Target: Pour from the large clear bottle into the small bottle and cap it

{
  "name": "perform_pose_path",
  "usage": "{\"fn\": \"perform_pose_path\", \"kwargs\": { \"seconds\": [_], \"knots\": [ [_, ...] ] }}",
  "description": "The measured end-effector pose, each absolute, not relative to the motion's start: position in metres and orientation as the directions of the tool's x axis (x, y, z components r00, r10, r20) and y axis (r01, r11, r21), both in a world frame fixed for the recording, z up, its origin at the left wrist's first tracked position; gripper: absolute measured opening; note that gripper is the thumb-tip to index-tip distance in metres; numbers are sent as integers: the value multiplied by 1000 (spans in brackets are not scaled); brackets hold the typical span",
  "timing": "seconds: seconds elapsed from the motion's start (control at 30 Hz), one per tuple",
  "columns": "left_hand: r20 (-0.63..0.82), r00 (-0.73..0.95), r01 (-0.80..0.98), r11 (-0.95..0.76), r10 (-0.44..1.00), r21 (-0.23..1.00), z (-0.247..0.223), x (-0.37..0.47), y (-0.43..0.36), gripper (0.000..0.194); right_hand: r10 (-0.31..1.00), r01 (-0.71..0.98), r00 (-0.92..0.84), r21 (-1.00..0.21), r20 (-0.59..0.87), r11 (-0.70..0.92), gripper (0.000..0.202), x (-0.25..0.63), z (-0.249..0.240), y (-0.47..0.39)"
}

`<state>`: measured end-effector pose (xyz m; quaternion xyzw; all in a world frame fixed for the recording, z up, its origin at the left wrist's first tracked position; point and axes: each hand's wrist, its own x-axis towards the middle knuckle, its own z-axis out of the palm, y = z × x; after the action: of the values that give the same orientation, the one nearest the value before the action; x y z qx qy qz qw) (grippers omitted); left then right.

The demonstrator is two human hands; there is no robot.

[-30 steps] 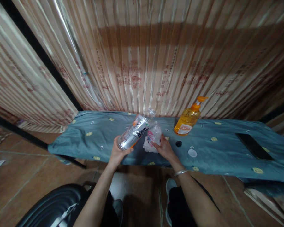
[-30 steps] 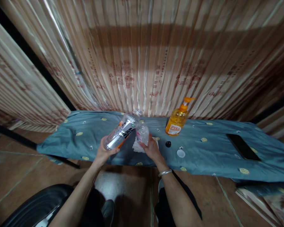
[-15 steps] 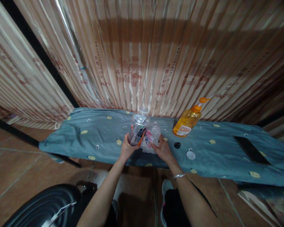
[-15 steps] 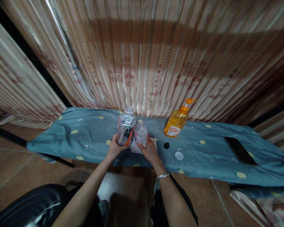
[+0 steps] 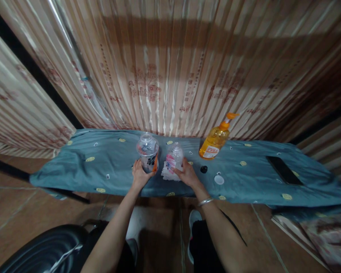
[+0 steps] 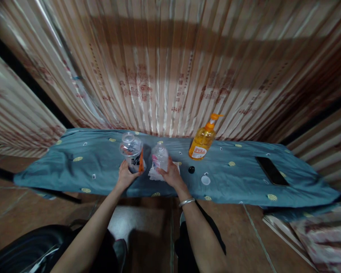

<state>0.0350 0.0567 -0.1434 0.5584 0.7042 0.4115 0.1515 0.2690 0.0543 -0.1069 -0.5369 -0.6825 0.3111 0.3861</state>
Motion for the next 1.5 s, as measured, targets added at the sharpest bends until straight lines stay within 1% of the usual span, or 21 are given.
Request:
{"fn": "perform_pose_path", "kwargs": {
  "seconds": [0.17,0.23,0.3,0.33,0.4,0.53,0.57,0.63,0.67,0.73,0.87,0.93,1.0,1.1,1.17,1.2,1.27,1.37,1.43,1.5],
  "knots": [
    [233,-340,659,53,911,751,-141,35,45,43,978,481,-108,-852,177,207,60,269,-102,54],
    [237,-337,641,38,911,767,-136,32,35,54,980,478,-97,-855,174,199,62,268,-99,52],
    [244,-328,616,11,912,788,-128,28,22,73,984,482,-90,-859,151,176,59,267,-95,50],
    [250,-316,601,-11,915,799,-124,27,15,76,986,486,-89,-858,140,166,56,266,-93,48],
    [264,-267,566,-71,927,822,-116,27,0,66,988,495,-89,-855,126,154,51,264,-91,46],
    [273,-96,461,-201,957,864,-107,45,-29,40,989,492,-60,-858,133,145,48,262,-92,44],
    [275,-62,435,-222,960,873,-107,51,-35,37,991,491,-44,-861,127,132,48,263,-94,45],
    [273,-10,384,-249,962,889,-109,65,-40,38,994,484,-29,-868,110,110,45,266,-96,48],
    [272,8,360,-256,962,897,-111,72,-40,40,994,471,-36,-875,103,108,44,268,-97,50],
    [266,28,318,-261,963,912,-115,84,-35,50,991,402,-92,-907,95,125,42,272,-99,56],
    [255,28,259,-254,967,932,-123,104,-10,78,967,180,-242,-975,82,127,51,279,-101,67],
    [246,16,243,-242,969,939,-127,112,5,87,957,142,-281,-983,73,117,53,282,-103,71],
    [237,-5,232,-230,971,945,-128,119,19,91,946,149,-312,-980,81,133,54,285,-106,74],
    [221,-22,214,-211,975,954,-126,125,35,95,939,188,-322,-963,123,191,62,296,-112,75],
    [214,-22,203,-206,976,957,-123,128,44,99,943,267,-301,-937,141,225,70,307,-116,73],
    [212,-23,198,-203,977,959,-122,129,48,100,947,335,-285,-911,145,241,71,312,-119,72],
    [206,-26,193,-198,978,961,-121,132,54,103,955,511,-255,-817,154,268,69,320,-122,68],
    [194,-32,201,-184,980,962,-122,136,61,103,958,727,-231,-624,172,287,63,322,-125,64],
    [190,-45,223,-176,981,959,-123,137,63,96,967,798,-208,-547,144,253,62,318,-125,63],
    [185,-62,254,-164,981,953,-123,135,64,73,982,822,-170,-539,78,185,61,313,-124,64]
  ]
}}
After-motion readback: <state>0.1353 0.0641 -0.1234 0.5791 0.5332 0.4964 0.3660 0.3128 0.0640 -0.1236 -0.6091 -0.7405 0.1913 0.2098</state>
